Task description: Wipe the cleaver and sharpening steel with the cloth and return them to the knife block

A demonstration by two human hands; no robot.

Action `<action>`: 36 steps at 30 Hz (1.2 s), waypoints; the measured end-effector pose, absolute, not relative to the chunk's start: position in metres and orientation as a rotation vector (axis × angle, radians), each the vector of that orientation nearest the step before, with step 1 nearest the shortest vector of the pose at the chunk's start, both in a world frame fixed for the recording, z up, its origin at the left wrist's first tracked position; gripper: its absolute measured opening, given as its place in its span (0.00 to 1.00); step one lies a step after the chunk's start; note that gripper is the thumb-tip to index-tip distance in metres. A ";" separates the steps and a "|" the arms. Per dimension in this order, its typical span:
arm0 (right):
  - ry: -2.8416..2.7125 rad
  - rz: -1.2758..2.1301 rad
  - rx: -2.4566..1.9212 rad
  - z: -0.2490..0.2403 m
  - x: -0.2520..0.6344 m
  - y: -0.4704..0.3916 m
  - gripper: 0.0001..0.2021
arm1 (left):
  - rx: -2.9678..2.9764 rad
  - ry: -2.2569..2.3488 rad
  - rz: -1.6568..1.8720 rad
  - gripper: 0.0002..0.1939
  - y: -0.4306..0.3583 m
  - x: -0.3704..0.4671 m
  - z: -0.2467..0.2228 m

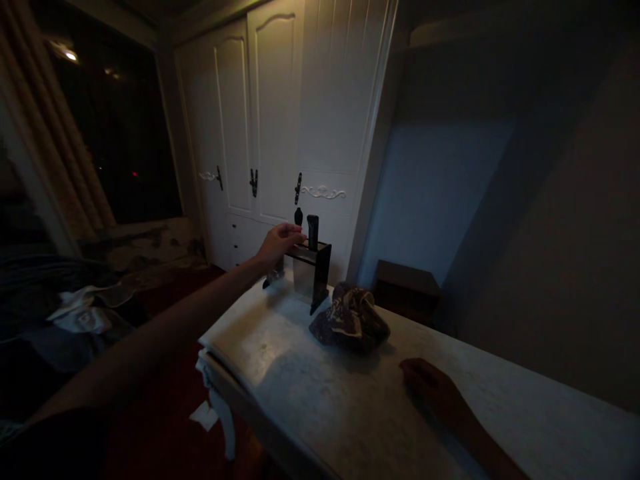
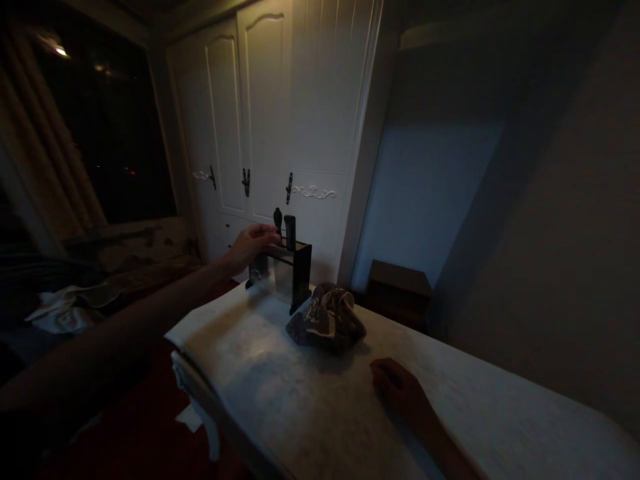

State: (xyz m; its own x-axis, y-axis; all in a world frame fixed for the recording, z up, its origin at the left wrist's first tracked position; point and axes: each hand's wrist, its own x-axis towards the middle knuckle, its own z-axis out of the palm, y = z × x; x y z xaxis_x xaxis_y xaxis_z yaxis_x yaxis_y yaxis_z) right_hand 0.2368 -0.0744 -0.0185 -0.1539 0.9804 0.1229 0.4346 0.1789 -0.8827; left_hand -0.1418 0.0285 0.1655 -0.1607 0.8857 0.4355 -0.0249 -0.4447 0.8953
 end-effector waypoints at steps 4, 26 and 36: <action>-1.522 0.938 -1.374 -0.024 0.229 -0.066 0.30 | 1.491 1.243 1.651 0.20 0.043 -0.147 0.189; -1.874 0.825 -1.351 -0.024 0.230 -0.074 0.23 | 1.705 1.437 1.248 0.12 0.069 -0.125 0.200; -1.885 0.848 -1.316 -0.019 0.228 -0.077 0.21 | 1.752 1.523 1.230 0.13 0.078 -0.128 0.194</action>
State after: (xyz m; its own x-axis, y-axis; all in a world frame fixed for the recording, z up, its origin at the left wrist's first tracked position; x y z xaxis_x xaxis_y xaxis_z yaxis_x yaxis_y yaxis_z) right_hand 0.2278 -0.0770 -0.0189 -0.2598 0.9521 0.1612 0.5110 0.2772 -0.8136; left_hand -0.1276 0.0784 0.1939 -0.0390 0.9534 0.2991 0.4929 -0.2420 0.8357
